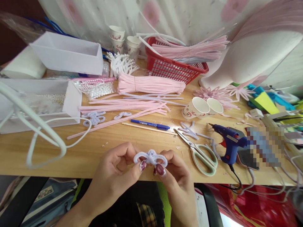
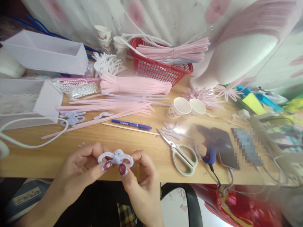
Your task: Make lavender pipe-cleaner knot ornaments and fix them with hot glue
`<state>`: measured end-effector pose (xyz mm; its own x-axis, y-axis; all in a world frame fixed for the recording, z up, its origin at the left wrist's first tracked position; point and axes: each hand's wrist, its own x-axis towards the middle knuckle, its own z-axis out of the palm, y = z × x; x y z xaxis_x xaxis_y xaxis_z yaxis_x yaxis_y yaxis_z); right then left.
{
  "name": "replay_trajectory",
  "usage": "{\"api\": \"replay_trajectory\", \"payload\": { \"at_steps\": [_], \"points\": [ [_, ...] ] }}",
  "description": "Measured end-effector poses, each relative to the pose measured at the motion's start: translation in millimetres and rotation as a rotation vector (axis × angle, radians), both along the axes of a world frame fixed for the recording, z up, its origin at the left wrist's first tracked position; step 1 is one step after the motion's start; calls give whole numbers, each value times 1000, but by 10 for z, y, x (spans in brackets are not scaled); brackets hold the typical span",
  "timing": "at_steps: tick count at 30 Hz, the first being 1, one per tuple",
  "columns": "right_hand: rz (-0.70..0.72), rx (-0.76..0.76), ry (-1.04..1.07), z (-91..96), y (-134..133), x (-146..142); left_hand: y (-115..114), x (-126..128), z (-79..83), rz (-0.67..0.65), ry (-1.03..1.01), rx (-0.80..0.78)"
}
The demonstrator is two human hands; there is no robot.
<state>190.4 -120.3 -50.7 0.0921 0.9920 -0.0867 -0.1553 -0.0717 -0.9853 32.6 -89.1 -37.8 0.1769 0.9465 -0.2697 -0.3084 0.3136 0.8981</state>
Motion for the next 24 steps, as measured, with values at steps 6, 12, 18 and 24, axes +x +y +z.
{"api": "replay_trajectory", "payload": {
  "at_steps": [6, 12, 18, 24],
  "points": [
    [-29, -1, -46, 27, -18, 3, -11, 6, -8, -23, -23, -19],
    [-36, -7, -55, 31, -21, 10, -17, -1, 8, -33, -7, -27],
    [14, 14, 28, -6, -4, 16, -18, 5, 38, -28, -37, -64],
    [-13, 57, 45, -22, -25, 5, -22, 6, 30, -27, -41, -61]
  ]
}}
